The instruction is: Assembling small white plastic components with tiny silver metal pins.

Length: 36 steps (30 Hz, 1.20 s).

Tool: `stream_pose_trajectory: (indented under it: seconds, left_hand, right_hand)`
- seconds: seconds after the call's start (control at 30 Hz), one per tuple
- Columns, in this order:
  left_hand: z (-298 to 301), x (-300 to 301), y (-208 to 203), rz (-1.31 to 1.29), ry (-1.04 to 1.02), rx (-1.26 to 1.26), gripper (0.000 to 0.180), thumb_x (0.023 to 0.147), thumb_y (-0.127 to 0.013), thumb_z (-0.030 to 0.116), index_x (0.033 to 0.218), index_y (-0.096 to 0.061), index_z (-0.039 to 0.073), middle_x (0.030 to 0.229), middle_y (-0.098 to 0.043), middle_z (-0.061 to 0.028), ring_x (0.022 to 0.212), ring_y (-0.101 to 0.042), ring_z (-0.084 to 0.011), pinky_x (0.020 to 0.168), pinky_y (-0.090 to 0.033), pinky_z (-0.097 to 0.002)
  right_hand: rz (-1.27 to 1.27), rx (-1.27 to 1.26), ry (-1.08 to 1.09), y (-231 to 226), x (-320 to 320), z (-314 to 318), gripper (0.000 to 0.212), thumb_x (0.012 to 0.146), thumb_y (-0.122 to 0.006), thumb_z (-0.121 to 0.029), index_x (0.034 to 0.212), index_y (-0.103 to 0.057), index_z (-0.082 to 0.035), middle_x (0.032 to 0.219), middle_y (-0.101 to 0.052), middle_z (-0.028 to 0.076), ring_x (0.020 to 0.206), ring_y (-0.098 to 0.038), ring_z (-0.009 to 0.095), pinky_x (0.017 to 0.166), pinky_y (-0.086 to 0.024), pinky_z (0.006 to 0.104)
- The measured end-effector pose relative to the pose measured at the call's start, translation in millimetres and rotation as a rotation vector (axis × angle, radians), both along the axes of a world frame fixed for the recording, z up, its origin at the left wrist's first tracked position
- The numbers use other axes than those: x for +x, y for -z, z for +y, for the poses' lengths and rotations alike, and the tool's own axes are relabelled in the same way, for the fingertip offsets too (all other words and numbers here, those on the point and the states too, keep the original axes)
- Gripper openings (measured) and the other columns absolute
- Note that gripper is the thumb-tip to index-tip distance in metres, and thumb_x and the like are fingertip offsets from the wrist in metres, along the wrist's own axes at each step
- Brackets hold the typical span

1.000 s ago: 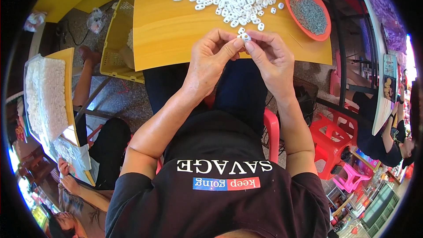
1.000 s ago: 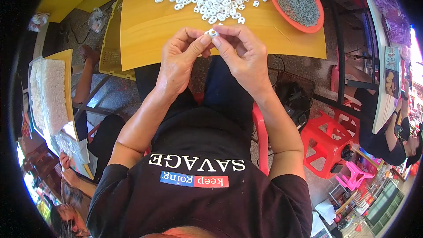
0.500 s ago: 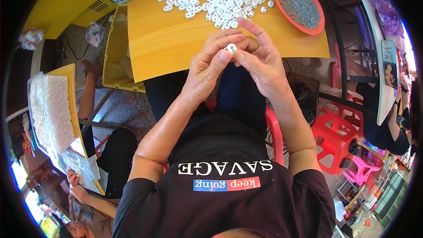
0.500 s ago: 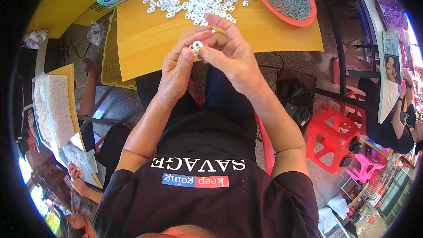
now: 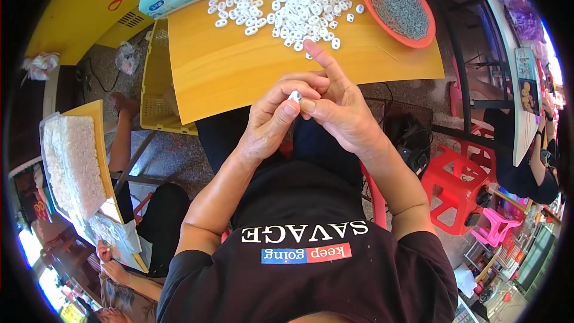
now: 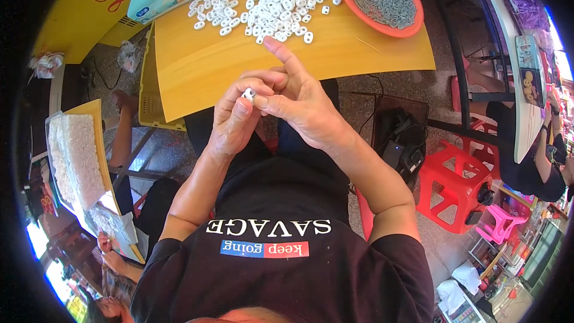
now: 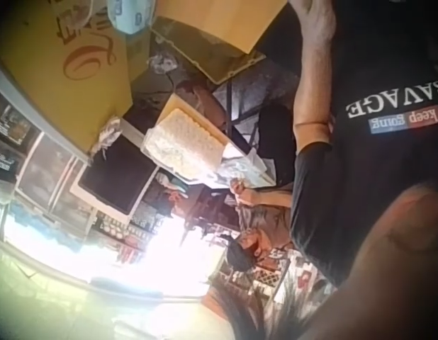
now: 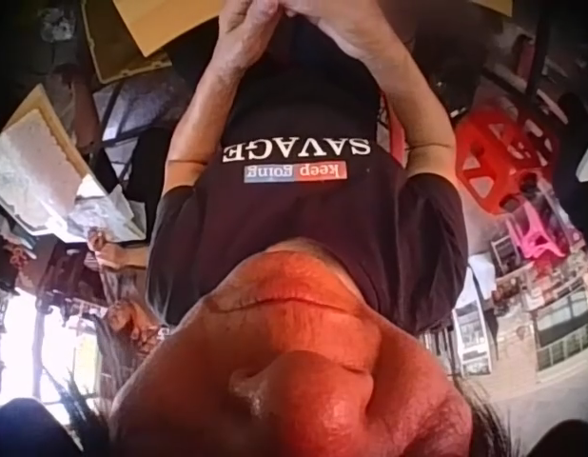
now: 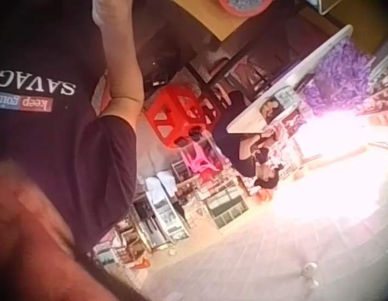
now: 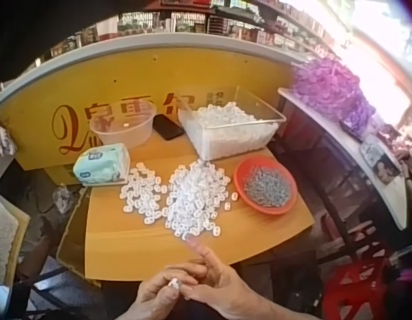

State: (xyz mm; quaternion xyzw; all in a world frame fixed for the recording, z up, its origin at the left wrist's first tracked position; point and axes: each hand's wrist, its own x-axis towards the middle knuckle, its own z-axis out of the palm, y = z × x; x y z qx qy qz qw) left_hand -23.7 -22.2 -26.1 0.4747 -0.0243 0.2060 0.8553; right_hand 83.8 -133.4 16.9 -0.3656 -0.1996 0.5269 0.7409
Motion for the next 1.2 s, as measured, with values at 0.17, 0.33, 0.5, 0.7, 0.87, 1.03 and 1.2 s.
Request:
stream_pose_trajectory:
  seconds: [0.17,0.33,0.5,0.7,0.87,1.03,1.2]
  left_hand:
    - [3,-4,0,-0.027,0.001,0.018,0.032,0.098,-0.051,0.029,0.106,-0.061,-0.001,0.119,-0.054,-0.0116,0.089,-0.050,-0.0136,0.081,-0.042,-0.0271]
    - [8,-10,-2,-0.006,0.054,-0.032,0.032,0.097,-0.053,0.028,0.106,-0.062,-0.001,0.118,-0.054,-0.0112,0.093,-0.051,-0.0150,0.082,-0.043,-0.0284]
    - [10,-11,0,0.049,0.064,-0.054,0.033,0.097,-0.053,0.028,0.112,-0.060,-0.001,0.123,-0.053,-0.0120,0.098,-0.051,-0.0167,0.085,-0.042,-0.0291]
    - [-3,2,-15,0.098,-0.205,-0.316,0.016,0.091,-0.062,0.011,0.104,-0.058,0.002,0.127,-0.050,-0.0097,0.105,-0.052,-0.0151,0.092,-0.043,-0.0314]
    - [-3,-6,-13,0.180,-0.304,-0.156,0.010,0.093,-0.059,0.007,0.101,-0.058,0.001,0.104,-0.056,-0.0044,0.097,-0.054,-0.0115,0.086,-0.044,-0.0264]
    - [1,-7,-13,0.297,-0.406,0.068,0.009,0.093,-0.060,0.009,0.095,-0.060,0.000,0.087,-0.057,-0.0020,0.082,-0.053,-0.0098,0.078,-0.043,-0.0232]
    - [9,-5,-10,0.315,-0.478,0.517,0.014,0.092,-0.061,0.012,0.088,-0.058,-0.001,0.082,-0.055,-0.0060,0.075,-0.051,-0.0122,0.069,-0.042,-0.0243]
  right_hand:
    - [0.028,-0.003,0.025,0,-7,3,0.085,0.082,-0.068,-0.005,0.149,-0.017,-0.006,0.101,-0.052,0.005,0.087,-0.052,0.012,0.079,-0.043,0.0249]
    - [-0.015,-0.057,-0.007,1,-8,4,0.086,0.081,-0.069,-0.005,0.149,-0.017,-0.005,0.101,-0.052,0.004,0.090,-0.053,0.011,0.078,-0.042,0.0247]
    - [0.030,-0.031,-0.020,6,-6,3,0.083,0.084,-0.067,-0.003,0.149,-0.016,-0.004,0.101,-0.055,0.006,0.092,-0.055,0.012,0.082,-0.044,0.0258]
    - [-0.148,-0.019,0.174,5,-9,8,0.064,0.088,-0.064,-0.001,0.141,-0.028,0.002,0.094,-0.061,0.006,0.089,-0.058,0.011,0.082,-0.046,0.0241]
    - [-0.284,-0.130,0.236,6,-12,5,0.036,0.089,-0.063,-0.002,0.121,-0.050,0.005,0.095,-0.062,0.006,0.089,-0.059,0.010,0.081,-0.047,0.0229]
    - [-0.442,-0.132,0.336,9,-18,7,0.022,0.089,-0.063,-0.002,0.109,-0.059,0.005,0.097,-0.063,0.007,0.089,-0.062,0.011,0.078,-0.050,0.0220]
    - [-0.691,-0.135,0.400,12,-12,9,0.015,0.088,-0.063,0.000,0.102,-0.062,0.005,0.099,-0.064,0.007,0.086,-0.062,0.011,0.074,-0.051,0.0224]
